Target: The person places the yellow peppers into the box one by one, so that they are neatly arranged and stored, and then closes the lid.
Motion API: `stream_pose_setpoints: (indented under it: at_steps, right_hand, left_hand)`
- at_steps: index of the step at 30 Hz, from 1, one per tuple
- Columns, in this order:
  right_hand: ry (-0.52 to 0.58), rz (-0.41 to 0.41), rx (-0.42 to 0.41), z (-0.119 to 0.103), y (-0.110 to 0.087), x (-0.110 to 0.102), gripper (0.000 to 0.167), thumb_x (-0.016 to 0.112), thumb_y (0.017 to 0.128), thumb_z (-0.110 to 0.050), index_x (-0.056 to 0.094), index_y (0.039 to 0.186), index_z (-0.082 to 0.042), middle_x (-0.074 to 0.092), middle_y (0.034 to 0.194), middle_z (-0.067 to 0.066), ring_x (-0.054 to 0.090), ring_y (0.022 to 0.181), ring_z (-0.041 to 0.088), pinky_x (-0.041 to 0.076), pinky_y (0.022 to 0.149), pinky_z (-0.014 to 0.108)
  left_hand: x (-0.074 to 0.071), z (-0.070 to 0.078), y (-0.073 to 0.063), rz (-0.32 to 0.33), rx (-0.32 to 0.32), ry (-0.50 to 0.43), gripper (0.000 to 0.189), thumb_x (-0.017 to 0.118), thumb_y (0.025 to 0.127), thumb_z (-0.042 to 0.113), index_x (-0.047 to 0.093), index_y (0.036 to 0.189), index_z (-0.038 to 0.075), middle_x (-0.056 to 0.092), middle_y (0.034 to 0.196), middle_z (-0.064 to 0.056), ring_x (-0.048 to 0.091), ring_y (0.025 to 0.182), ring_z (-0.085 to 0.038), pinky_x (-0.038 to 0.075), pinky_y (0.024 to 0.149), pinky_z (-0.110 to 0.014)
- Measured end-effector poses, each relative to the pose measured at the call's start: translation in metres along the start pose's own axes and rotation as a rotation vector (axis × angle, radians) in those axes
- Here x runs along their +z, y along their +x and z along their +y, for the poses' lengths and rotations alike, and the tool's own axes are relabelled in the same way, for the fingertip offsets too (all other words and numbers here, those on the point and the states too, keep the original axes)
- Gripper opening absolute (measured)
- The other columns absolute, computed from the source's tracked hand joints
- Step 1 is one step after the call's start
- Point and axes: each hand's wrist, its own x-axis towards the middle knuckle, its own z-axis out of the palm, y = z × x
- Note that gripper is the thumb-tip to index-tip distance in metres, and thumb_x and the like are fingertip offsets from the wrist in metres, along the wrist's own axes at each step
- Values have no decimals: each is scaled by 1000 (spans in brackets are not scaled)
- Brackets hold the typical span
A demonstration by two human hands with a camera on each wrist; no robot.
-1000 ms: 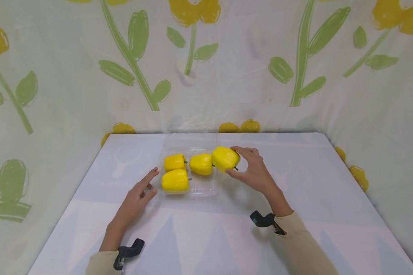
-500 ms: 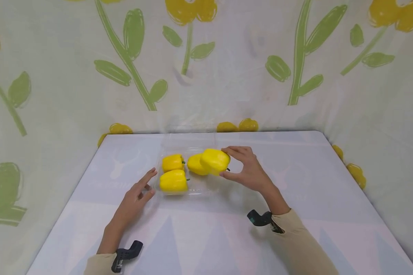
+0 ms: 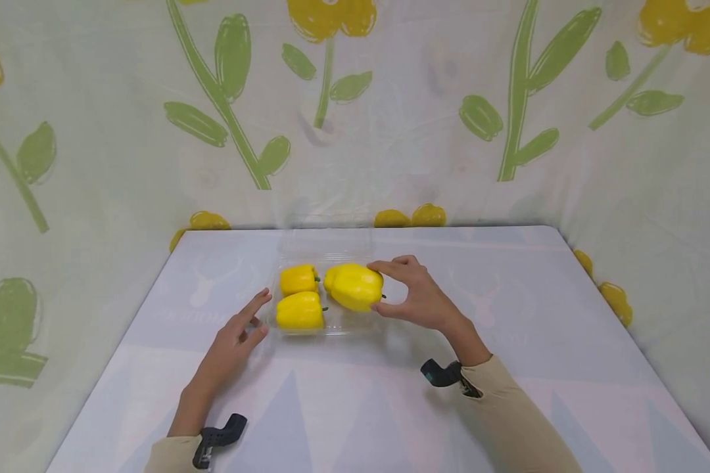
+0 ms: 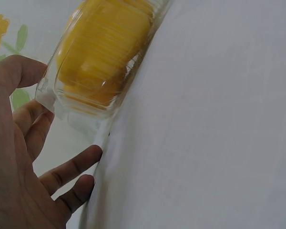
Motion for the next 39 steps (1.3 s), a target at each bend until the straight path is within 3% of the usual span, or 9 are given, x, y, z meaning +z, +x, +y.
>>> stream_pose_setpoints:
  at_steps: [9,22,39]
  right_hand:
    - [-9,-88,55,0,3,6,68,84,80,-22,58,142,-24,60,132,-7,39,119,23,42,92,59]
    - [-49,-165,17,2,6,18,69,85,80,-24,57,143,-20,59,137,-7,39,119,27,40,90,52]
    - [-35,-187,41,5,4,30,70,85,81,-26,55,144,-23,59,135,-5,41,122,28,41,93,56]
  left_hand:
    - [0,-1,0,-7,0,-14,57,56,102,35,35,156,36,27,159,22,52,103,-11,44,79,-36]
    - [1,-1,1,-3,-2,-18,58,56,102,34,34,156,36,27,160,21,52,102,-12,43,78,-37]
    - [0,0,0,-12,-9,-14,58,56,103,36,33,156,37,26,160,21,52,103,-12,44,78,-38]
